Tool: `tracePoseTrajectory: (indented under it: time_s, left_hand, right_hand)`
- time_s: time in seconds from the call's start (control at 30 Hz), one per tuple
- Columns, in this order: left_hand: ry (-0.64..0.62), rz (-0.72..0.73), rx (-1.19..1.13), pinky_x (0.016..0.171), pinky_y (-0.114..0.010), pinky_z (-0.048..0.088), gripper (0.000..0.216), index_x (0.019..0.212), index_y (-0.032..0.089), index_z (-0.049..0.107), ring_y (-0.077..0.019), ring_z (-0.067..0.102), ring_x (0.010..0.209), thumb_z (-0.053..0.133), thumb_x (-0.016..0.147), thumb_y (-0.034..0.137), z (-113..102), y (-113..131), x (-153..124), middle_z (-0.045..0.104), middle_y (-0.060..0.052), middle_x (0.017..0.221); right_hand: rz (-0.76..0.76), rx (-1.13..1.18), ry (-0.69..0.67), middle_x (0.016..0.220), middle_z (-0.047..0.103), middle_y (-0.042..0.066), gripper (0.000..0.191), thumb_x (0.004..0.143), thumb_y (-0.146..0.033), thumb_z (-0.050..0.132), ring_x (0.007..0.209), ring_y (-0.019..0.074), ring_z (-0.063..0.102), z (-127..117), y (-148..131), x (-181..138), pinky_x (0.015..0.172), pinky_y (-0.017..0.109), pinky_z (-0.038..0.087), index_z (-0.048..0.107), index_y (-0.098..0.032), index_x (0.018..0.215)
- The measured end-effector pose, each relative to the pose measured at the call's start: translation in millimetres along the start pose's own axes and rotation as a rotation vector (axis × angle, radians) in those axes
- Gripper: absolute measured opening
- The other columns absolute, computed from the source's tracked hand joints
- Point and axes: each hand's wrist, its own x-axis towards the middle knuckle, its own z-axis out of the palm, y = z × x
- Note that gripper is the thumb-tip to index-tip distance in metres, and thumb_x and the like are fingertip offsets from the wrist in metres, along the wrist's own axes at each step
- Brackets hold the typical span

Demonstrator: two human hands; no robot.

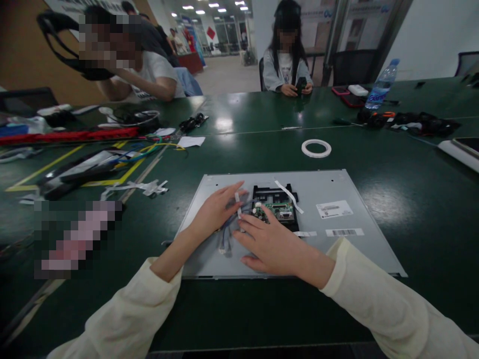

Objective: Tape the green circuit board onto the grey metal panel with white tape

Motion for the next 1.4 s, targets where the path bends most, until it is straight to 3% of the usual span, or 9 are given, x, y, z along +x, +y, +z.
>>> tracePoseTrajectory:
  time_s: [0.27, 0.43, 0.57, 0.7, 0.9, 1.13, 1.4]
  left_hand:
    - [0.158, -0.11, 0.0, 0.102, -0.044, 0.036, 0.08, 0.145, 0.018, 0.018, -0.0276, 0.047, 0.124, 0.062, 0.079, 0.025, 5.2, -5.2, 0.7, 0.05, -0.015, 0.135]
    - [0.342, -0.211, 0.035, 0.104, -0.047, 0.035, 0.074, 0.144, 0.016, 0.021, -0.0292, 0.044, 0.126, 0.057, 0.079, 0.019, 6.8, -11.2, 1.2, 0.046, -0.018, 0.137]
    - [0.43, -0.231, 0.02, 0.106, -0.047, 0.033, 0.068, 0.141, 0.016, 0.025, -0.0293, 0.038, 0.13, 0.056, 0.08, 0.019, 3.5, -20.8, -0.2, 0.04, -0.018, 0.14]
    - [0.451, -0.213, 0.022, 0.107, -0.048, 0.032, 0.064, 0.139, 0.017, 0.028, -0.0288, 0.04, 0.129, 0.055, 0.081, 0.021, -4.6, -15.1, -0.9, 0.043, -0.016, 0.137]
    - [0.442, -0.217, 0.069, 0.107, -0.05, 0.031, 0.062, 0.138, 0.019, 0.03, -0.0291, 0.039, 0.128, 0.054, 0.081, 0.018, -16.2, 3.6, -2.4, 0.043, -0.015, 0.137]
    - [0.478, -0.237, 0.062, 0.106, -0.049, 0.033, 0.06, 0.137, 0.019, 0.032, -0.0285, 0.041, 0.127, 0.054, 0.081, 0.019, -21.3, -3.9, -7.4, 0.045, -0.014, 0.134]
    - [0.459, -0.243, 0.034, 0.105, -0.05, 0.035, 0.058, 0.137, 0.02, 0.032, -0.0282, 0.042, 0.127, 0.051, 0.083, 0.02, -22.8, -4.8, -10.6, 0.045, -0.014, 0.134]
  right_hand:
    - [-0.015, -0.012, 0.001, 0.139, 0.045, 0.013, 0.048, 0.093, -0.045, 0.036, 0.134, 0.0251, 0.032, -0.5, -0.8, 0.4, 0.111, 0.056, 0.015, 0.047, -0.017, 0.13]
    - [-0.025, -0.011, 0.002, 0.141, 0.042, 0.012, 0.046, 0.093, -0.043, 0.036, 0.136, 0.028, 0.028, -1.9, -2.7, -0.1, 0.109, 0.06, 0.014, 0.047, -0.018, 0.13]
    - [-0.154, 0.029, -0.019, 0.144, 0.038, 0.011, 0.054, 0.09, -0.053, 0.038, 0.137, 0.0317, 0.022, -7.7, -4.0, -1.8, 0.106, 0.066, 0.009, 0.048, -0.02, 0.131]
    - [-0.24, 0.076, -0.05, 0.144, 0.038, 0.012, 0.06, 0.087, -0.059, 0.04, 0.137, 0.0314, 0.022, -10.7, -5.4, -3.6, 0.104, 0.068, 0.008, 0.044, -0.023, 0.135]
    - [-0.142, 0.064, -0.066, 0.148, 0.032, 0.01, 0.054, 0.088, -0.051, 0.042, 0.137, 0.0325, 0.02, -9.7, -7.4, -4.7, 0.104, 0.068, 0.005, 0.041, -0.027, 0.137]
    - [-0.083, 0.041, -0.048, 0.148, 0.031, 0.008, 0.055, 0.089, -0.053, 0.04, 0.137, 0.0334, 0.018, -11.2, -4.5, -2.5, 0.104, 0.068, 0.004, 0.04, -0.029, 0.138]
    - [0.098, -0.002, -0.035, 0.15, 0.028, 0.008, 0.057, 0.089, -0.057, 0.037, 0.138, 0.035, 0.017, -12.9, 13.8, -4.7, 0.104, 0.068, 0.003, 0.04, -0.029, 0.138]
